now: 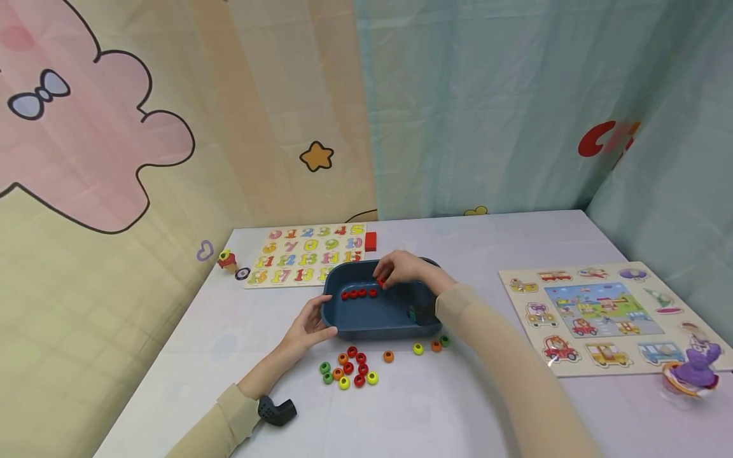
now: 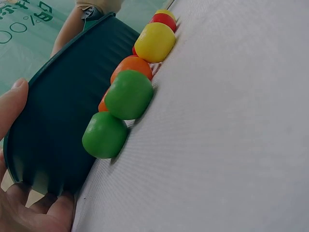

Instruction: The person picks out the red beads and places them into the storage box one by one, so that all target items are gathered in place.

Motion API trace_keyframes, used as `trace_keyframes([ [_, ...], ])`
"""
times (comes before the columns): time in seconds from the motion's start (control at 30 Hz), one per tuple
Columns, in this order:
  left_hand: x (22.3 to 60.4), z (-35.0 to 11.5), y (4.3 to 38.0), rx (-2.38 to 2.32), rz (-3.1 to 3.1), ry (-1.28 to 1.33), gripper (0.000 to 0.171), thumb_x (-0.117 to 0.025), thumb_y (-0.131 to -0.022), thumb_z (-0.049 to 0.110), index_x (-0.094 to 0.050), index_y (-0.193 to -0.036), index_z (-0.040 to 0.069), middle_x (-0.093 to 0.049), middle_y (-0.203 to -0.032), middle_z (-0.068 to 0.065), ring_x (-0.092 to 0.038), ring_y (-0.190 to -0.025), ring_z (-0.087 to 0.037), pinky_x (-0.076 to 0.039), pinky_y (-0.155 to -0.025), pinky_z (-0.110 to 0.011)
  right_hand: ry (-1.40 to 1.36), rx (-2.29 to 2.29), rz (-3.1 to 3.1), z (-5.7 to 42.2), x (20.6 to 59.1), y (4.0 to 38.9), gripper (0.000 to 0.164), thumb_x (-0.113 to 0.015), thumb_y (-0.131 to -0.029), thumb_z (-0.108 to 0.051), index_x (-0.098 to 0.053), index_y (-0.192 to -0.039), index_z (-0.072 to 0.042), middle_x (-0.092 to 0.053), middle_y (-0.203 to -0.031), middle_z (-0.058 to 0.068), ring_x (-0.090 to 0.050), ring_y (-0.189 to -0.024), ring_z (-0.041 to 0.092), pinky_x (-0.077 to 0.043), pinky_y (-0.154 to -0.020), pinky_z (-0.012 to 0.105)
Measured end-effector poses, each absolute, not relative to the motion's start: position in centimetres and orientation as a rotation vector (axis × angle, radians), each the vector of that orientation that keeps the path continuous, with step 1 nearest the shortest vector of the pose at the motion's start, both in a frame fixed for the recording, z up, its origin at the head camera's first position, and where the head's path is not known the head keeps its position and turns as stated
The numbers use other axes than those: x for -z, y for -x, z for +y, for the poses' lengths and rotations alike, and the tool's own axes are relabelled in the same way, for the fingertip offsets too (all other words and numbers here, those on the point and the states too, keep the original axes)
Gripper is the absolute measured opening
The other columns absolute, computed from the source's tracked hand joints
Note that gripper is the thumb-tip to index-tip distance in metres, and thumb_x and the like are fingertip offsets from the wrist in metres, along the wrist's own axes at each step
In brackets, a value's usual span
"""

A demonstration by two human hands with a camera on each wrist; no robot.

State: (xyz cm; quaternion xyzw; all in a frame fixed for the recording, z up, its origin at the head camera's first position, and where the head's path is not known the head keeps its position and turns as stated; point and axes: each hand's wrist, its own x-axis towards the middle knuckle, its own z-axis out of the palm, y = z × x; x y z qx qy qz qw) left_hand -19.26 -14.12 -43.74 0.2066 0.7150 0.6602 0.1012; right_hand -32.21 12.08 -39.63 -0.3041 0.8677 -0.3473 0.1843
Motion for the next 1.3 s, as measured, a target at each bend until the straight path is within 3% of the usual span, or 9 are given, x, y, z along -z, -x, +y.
trace_keyframes([
  [0.43, 43.8, -14.1, 19.2, -1.963, 2.107, -0.594, 0.069, -0.065, -0.082, 0.009, -0.023, -0.136, 0.002, -0.017, -0.145, -0.017, -0.02, -0.131, -0.031, -0.028, -0.101, -0.037, 0.875, 0.83, 2.452, 11.7, 40.9, 32.6, 0.026, -0.071, -0.074, -0.007, -0.065, -0.099, -0.009, -0.065, -0.095, 0.002, -0.061, -0.086, 0.013, -0.051, -0.076, 0.03],
  [0.67, 45.9, -14.4, 20.0, -1.998, 2.111, -0.578, 0.069, -0.068, -0.079, 0.012, -0.028, -0.136, 0.008, -0.021, -0.145, -0.009, -0.024, -0.13, -0.026, -0.031, -0.099, -0.031, 0.9, 0.863, 2.5, 12.5, 37.6, 31.1, 0.036, -0.07, -0.076, -0.007, -0.061, -0.11, -0.006, -0.063, -0.102, 0.004, -0.06, -0.09, 0.016, -0.051, -0.076, 0.03],
  [0.97, 46.1, -14.5, 20.2, -2.01, 2.143, -0.578, 0.066, -0.069, -0.078, 0.017, -0.034, -0.133, 0.017, -0.026, -0.143, -0.005, -0.028, -0.129, -0.021, -0.032, -0.099, -0.03, 1.227, 1.084, 2.463, 12.5, 34.0, 24.7, 0.032, -0.067, -0.08, -0.024, -0.061, -0.11, -0.014, -0.063, -0.102, 0.001, -0.058, -0.075, 0.009, -0.052, -0.065, 0.027],
  [1.1, 45.9, -14.5, 20.2, -1.996, 2.144, -0.592, 0.066, -0.068, -0.079, 0.017, -0.032, -0.134, 0.014, -0.024, -0.144, -0.007, -0.026, -0.129, -0.023, -0.031, -0.099, -0.03, 1.337, 1.113, 2.422, 12.0, 35.4, 21.6, 0.027, -0.066, -0.081, -0.027, -0.062, -0.106, -0.016, -0.063, -0.098, -0.004, -0.057, -0.072, 0.005, -0.05, -0.057, 0.025],
  [1.3, 46.0, -14.6, 20.3, -1.987, 2.133, -0.612, 0.068, -0.067, -0.08, 0.015, -0.029, -0.135, 0.007, -0.023, -0.144, -0.009, -0.026, -0.13, -0.025, -0.03, -0.1, -0.031, 1.334, 1.147, 2.335, 11.0, 38.9, 18.3, 0.021, -0.066, -0.081, -0.016, -0.064, -0.102, -0.019, -0.064, -0.095, -0.003, -0.056, -0.067, 0.002, -0.05, -0.055, 0.022],
])
